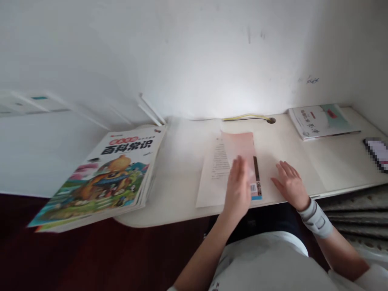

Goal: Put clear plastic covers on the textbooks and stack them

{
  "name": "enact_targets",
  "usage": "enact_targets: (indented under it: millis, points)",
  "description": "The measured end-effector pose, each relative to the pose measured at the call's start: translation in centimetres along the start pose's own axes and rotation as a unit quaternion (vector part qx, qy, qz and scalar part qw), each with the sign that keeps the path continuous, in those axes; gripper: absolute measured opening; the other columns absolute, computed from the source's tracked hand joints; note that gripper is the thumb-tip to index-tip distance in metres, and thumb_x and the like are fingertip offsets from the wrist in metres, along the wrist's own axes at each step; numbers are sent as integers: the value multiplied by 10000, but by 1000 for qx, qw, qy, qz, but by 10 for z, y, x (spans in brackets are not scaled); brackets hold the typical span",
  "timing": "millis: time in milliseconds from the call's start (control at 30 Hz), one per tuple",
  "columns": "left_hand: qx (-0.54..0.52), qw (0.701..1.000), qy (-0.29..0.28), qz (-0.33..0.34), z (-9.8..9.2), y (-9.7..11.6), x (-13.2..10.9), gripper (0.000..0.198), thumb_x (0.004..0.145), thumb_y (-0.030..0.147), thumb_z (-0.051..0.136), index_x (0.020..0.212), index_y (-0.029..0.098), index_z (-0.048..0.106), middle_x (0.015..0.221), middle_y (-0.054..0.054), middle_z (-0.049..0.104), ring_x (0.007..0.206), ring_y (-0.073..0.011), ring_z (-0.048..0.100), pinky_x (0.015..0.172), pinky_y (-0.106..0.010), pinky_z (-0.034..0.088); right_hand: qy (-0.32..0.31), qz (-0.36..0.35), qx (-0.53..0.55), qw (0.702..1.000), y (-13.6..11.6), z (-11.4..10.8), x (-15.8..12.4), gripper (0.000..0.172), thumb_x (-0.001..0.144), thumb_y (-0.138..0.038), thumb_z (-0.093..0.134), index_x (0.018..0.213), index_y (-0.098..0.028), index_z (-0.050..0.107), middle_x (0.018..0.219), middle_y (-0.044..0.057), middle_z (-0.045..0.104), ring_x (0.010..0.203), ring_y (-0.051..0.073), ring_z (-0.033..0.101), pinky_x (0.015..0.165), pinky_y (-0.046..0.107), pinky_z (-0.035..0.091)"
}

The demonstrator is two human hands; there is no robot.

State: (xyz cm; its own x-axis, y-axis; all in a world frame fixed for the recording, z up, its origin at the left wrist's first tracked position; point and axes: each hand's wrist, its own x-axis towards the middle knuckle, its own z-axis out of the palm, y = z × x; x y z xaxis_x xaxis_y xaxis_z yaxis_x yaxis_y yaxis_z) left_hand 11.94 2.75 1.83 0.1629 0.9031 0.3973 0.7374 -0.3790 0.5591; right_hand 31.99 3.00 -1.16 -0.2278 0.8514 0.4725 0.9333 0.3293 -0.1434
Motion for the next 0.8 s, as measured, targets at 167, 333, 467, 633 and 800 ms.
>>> enact_targets:
  millis: [167,333,467,633,800]
  points:
    - [161,962,-117,185,49,42,7,511,894,86,245,1403,108,277,1426,-140,376,1350,-248,277,1080,-511,259,-16,106,-98,989,24,-1,-17,427,868,-283,456,1217,-39,476,1239,269,526,1185,356,472,924,515,403]
    - [205,933,-198,218,76,53,10,432,901,132,283,1297,90,450,1384,-158,434,1314,-278,344,1054,-535,279,-64,103,-75,990,36,-21,-25,302,825,-189,452,1105,-110,533,1097,173,610,1064,273,544,871,383,455]
    - [196,929,-224,222,83,47,8,450,887,116,294,1313,110,438,1384,-160,434,1300,-267,369,1044,-531,292,-91,107,-76,987,43,-26,-20,282,780,-136,452,1041,-142,560,1026,136,629,973,254,551,807,356,469]
    - [180,930,-226,226,81,42,7,462,885,106,281,1322,124,429,1394,-142,427,1304,-266,361,1038,-527,302,-61,106,-58,991,44,-20,-19,312,759,-75,427,1021,-145,582,1060,126,625,969,255,544,816,361,470]
    - [189,925,-239,226,78,48,12,448,891,114,277,1313,94,426,1389,-157,428,1288,-272,382,1029,-525,316,-4,148,81,986,51,-13,-25,335,759,-63,399,1031,-134,583,991,125,627,930,229,577,843,374,495]
